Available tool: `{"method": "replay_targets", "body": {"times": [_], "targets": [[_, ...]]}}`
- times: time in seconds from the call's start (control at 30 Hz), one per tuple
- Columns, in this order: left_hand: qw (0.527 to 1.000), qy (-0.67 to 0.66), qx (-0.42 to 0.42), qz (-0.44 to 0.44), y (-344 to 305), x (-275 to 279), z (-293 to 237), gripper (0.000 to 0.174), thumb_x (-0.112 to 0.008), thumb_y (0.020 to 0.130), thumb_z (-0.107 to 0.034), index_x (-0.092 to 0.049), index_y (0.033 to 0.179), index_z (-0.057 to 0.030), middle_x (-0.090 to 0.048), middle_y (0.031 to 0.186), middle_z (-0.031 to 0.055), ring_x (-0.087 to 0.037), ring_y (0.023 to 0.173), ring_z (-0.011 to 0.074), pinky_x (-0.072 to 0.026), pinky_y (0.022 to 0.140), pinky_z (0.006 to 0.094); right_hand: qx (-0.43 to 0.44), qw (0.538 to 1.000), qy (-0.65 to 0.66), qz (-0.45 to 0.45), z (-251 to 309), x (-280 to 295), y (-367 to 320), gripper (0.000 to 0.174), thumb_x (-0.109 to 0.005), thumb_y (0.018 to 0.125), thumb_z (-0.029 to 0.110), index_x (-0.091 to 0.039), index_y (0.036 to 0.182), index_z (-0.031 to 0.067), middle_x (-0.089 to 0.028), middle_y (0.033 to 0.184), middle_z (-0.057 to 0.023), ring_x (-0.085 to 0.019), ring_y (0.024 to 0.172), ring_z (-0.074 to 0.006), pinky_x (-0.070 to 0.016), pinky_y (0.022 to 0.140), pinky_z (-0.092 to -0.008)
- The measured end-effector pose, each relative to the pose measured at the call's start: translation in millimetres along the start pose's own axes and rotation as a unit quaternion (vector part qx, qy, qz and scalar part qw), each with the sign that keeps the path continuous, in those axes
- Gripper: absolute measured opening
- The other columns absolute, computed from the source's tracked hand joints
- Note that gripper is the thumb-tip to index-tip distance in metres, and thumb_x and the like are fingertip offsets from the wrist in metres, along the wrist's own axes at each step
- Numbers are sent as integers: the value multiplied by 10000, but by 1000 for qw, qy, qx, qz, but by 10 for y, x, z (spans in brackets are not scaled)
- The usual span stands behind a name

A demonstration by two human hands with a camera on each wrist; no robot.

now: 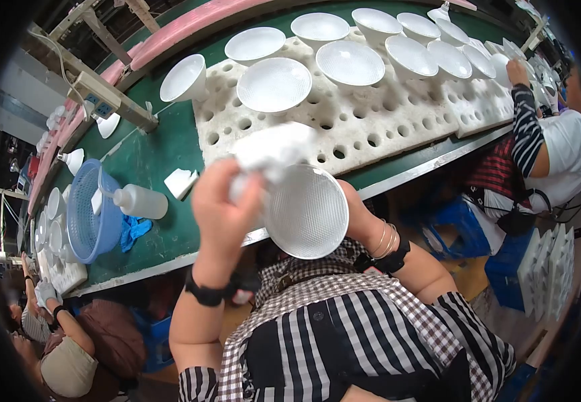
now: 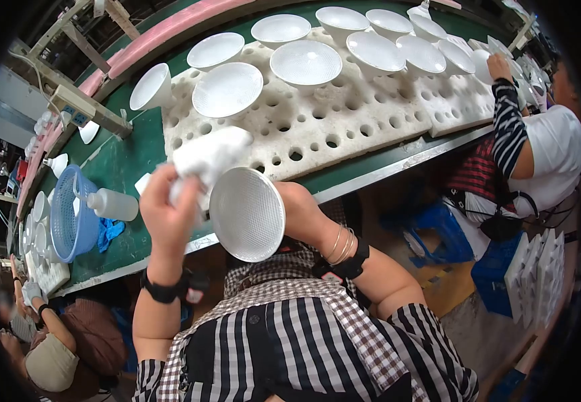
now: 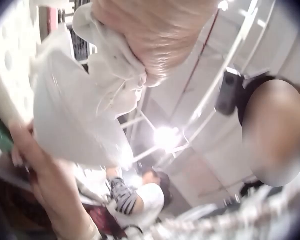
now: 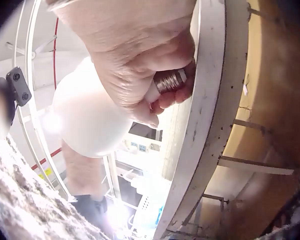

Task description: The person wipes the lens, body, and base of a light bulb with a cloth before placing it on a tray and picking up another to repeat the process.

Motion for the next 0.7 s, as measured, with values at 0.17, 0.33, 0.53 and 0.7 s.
{"method": "replay_targets", "body": {"times": [0.17, 0.33, 0.53, 0.7], "targets": [[945, 129, -284, 102, -256, -592, -657, 190, -767, 675, -151, -606, 747, -79, -517, 661, 79, -547, 593, 260, -426, 544, 383, 74, 984, -160, -6, -70, -66, 38, 301, -738, 790, 186, -674, 1061, 73, -679, 1047, -109, -648, 993, -316, -519, 838, -441], [973, 174, -137, 66, 178, -536, -243, 169, -707, 746, -166, -576, 693, -75, -535, 609, 93, -561, 556, 278, -452, 514, 383, -67, 998, -10, 5, -119, -101, 59, 300, -704, 839, 189, -647, 1109, 72, -677, 1107, -111, -654, 1038, -283, -523, 849, -402], [953, 162, -234, 103, 78, -693, -459, 143, -736, 757, -157, -628, 757, -62, -592, 678, 122, -588, 595, 272, -475, 560, 378, -121, 978, 168, 10, -519, -132, -94, 375, -725, 844, 123, -624, 1195, 39, -702, 1085, -98, -684, 984, -200, -538, 846, -327], [950, 263, -61, 158, 474, -281, 538, 283, -683, 876, -202, -693, 1133, -83, -668, 1028, 119, -628, 919, 280, -495, 823, 358, -236, 858, 457, -20, -712, -196, -166, 534, -731, 862, 103, -528, 1352, 30, -641, 1259, -113, -633, 1124, -175, -524, 960, -331]]}}
Point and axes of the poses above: each hand's wrist, its own y-axis towards the middle knuckle, its own x-axis out of the back of the hand, z = x × y, the point moved 7 cm from there along y, towards the middle knuckle
